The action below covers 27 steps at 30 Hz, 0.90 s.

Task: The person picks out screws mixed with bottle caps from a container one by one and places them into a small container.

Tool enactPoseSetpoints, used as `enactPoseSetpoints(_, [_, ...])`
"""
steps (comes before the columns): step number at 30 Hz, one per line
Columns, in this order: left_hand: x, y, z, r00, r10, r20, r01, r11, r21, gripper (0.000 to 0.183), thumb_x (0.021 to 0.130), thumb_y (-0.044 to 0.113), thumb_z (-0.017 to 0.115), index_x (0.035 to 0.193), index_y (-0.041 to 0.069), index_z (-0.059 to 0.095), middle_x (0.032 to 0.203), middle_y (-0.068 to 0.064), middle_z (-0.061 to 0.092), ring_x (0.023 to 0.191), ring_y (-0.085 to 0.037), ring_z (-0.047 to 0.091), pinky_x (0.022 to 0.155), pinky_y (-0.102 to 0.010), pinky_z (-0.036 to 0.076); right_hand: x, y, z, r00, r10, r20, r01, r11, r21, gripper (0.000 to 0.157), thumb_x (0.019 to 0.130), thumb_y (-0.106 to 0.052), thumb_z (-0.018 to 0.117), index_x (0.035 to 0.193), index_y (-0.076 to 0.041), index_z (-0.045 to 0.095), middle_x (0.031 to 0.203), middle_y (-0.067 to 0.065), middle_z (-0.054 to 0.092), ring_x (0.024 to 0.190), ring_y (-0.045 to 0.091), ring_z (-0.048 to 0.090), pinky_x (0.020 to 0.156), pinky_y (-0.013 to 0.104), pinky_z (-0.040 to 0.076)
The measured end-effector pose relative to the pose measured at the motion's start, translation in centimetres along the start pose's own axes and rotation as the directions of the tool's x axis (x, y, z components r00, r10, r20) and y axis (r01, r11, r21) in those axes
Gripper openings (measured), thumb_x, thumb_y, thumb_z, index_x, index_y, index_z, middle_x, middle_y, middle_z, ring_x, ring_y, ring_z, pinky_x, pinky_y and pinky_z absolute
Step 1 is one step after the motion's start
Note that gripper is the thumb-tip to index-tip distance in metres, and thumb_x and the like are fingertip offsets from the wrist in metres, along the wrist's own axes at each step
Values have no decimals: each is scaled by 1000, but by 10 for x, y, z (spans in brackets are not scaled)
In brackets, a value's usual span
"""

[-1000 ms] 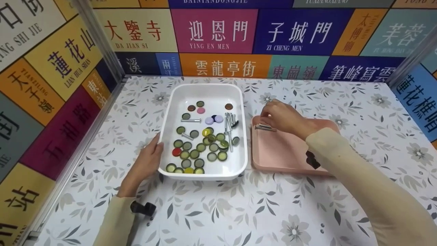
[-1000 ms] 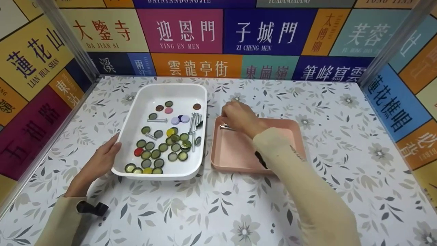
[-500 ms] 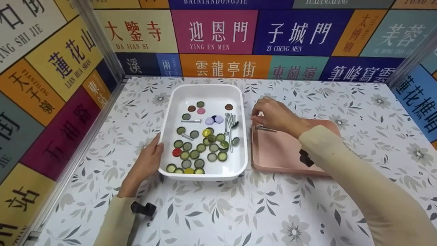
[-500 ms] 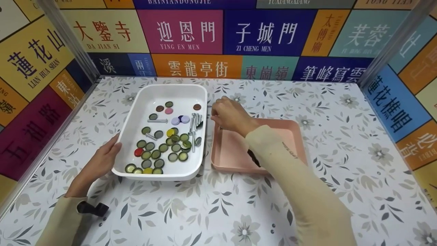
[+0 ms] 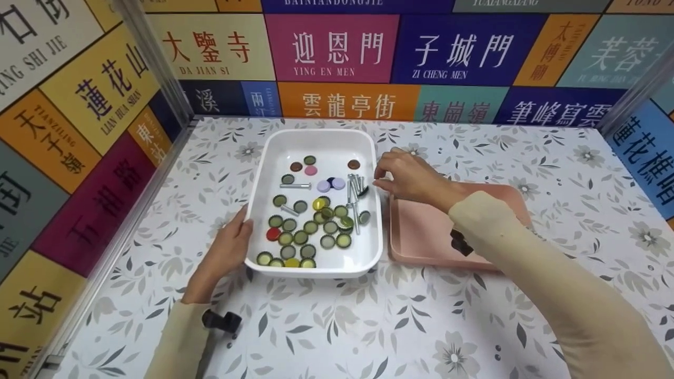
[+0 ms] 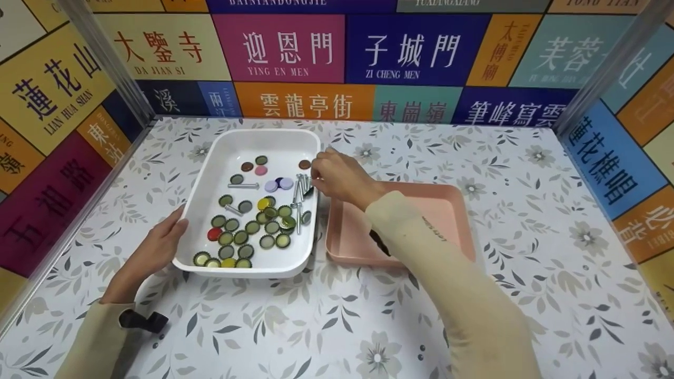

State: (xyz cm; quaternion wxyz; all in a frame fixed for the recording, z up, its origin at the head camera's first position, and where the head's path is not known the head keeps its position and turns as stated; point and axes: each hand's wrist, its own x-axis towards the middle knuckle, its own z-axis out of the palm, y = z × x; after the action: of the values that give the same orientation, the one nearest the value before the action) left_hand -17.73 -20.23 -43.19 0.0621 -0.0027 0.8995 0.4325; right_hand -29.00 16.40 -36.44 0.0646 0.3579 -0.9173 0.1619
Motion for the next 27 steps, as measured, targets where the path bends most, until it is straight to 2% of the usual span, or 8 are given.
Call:
enactPoseSetpoints(16, [0,0,1,1000,1,7,-1,1000,0,54,110,28,26,163,19,14,159,-20,37,130,-36,56,114,-53,38,15,-20,9,998,-53,39,52,998,28,18,90,-15,74,103,-2,74,104,14,72,99,31,62,86,45,53])
enactPoseSetpoints(27, [0,0,0,1000,1,10,-1,1000,3,55,110,28,26,163,18,13,161,-19,35,133,-35,54,117,-52,36,27,-35,13,993,-97,64,96,995,28,20,90,-17,75,104,-3,75,102,13,73,98,30,62,86,44,54])
